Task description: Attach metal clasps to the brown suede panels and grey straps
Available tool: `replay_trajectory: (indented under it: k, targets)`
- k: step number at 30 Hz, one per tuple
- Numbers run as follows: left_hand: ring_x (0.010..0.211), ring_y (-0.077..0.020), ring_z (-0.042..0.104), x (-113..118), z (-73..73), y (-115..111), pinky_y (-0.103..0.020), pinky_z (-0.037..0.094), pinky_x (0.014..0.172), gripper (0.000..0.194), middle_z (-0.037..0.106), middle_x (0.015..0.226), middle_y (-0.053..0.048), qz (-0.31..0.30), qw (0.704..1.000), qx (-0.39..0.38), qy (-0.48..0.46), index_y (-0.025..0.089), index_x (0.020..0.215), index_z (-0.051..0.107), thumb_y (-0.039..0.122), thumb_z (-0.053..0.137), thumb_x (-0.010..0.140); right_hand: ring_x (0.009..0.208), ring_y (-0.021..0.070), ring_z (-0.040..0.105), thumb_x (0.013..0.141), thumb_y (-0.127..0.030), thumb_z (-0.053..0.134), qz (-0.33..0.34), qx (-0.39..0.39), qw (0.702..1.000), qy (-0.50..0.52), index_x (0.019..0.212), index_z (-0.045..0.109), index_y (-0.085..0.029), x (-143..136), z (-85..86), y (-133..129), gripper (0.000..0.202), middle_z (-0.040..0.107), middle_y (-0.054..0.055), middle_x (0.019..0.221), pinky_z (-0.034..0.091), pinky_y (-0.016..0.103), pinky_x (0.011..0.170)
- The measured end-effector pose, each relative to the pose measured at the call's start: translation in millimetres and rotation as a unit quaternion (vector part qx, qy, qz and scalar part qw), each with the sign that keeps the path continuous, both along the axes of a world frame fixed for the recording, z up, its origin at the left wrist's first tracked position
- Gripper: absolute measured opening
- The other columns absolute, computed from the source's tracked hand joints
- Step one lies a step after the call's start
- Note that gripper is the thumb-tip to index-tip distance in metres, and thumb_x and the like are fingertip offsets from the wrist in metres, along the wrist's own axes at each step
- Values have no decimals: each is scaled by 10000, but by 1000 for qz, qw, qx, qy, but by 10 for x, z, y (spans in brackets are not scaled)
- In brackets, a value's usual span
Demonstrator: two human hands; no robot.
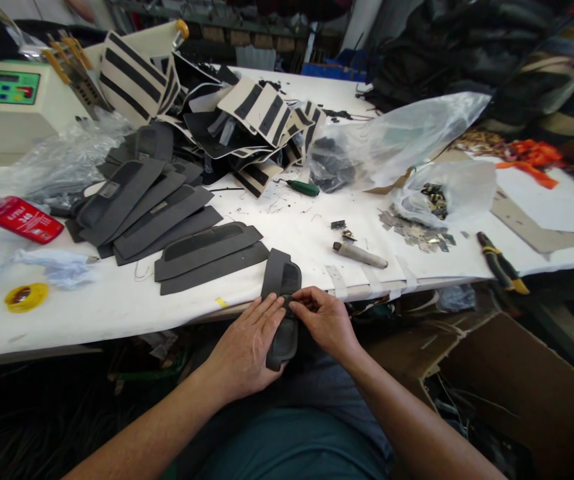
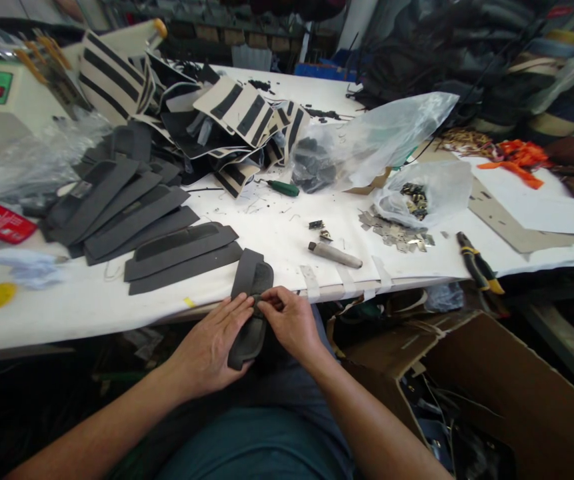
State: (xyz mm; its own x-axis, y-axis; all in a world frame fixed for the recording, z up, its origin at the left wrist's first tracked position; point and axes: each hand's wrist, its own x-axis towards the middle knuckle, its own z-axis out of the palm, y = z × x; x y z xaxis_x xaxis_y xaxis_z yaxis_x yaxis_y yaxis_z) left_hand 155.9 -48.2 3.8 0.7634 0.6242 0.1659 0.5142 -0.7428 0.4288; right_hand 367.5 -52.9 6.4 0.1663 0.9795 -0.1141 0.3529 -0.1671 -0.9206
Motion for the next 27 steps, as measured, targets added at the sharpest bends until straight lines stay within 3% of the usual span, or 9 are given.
replay_trajectory:
  k: [8, 13, 17, 20, 22, 24, 27]
  targets:
    - [1582, -333, 288, 13, 20, 5, -517, 253, 1310, 887, 359, 1682, -186, -2, 1000, -6, 26, 95, 1584, 372, 280, 698, 780, 794, 203, 669, 890, -307, 749, 40, 57, 984, -162, 943, 783, -279, 42, -6, 27, 69, 698, 39, 930, 531, 351, 728]
    - [1559, -342, 329, 42, 73, 25, -502, 268, 1304, 875, 404, 1653, -195, 5, 999, -8, 34, 88, 1563, 398, 280, 709, 769, 820, 202, 669, 919, -286, 724, 79, 68, 984, -143, 1051, 781, -289, 148, 18, 36, 144, 688, 25, 905, 542, 347, 759]
    - [1537, -351, 369, 74, 136, 45, -500, 295, 1289, 812, 434, 1635, -192, 3, 998, -5, 57, 97, 1528, 455, 314, 698, 784, 900, 222, 680, 943, -352, 694, 5, 140, 966, -219, 1205, 735, -245, 592, 182, 229, 286, 699, 77, 1098, 556, 363, 787]
    - [1528, -349, 386, 88, 159, 44, -497, 308, 1282, 784, 440, 1632, -191, 3, 998, 2, 67, 94, 1518, 467, 330, 684, 803, 1157, 319, 624, 943, -407, 678, -47, 171, 901, -397, 1234, 727, -219, 1050, 269, 495, 349, 679, 140, 1265, 499, 461, 986]
    - [1525, -349, 391, 92, 154, 37, -500, 313, 1279, 783, 451, 1624, -195, 5, 998, 4, 67, 95, 1515, 468, 334, 685, 802, 1168, 351, 609, 933, -459, 678, -23, 110, 867, -486, 1251, 719, -212, 1303, 257, 662, 404, 696, 154, 1251, 473, 496, 1004]
    - [1528, -349, 386, 93, 138, 28, -503, 308, 1280, 792, 451, 1625, -192, 10, 998, 4, 64, 105, 1519, 462, 333, 691, 796, 1128, 351, 622, 939, -479, 654, 13, 51, 851, -523, 1245, 719, -211, 1461, 213, 772, 411, 718, 152, 1193, 483, 479, 969]
    - [1546, -345, 355, 93, 107, 15, -493, 278, 1293, 833, 421, 1646, -187, 13, 998, 3, 60, 106, 1538, 436, 345, 706, 787, 1116, 342, 632, 956, -443, 608, 40, 50, 868, -492, 1257, 703, -214, 1486, 184, 795, 390, 718, 146, 1167, 494, 449, 941]
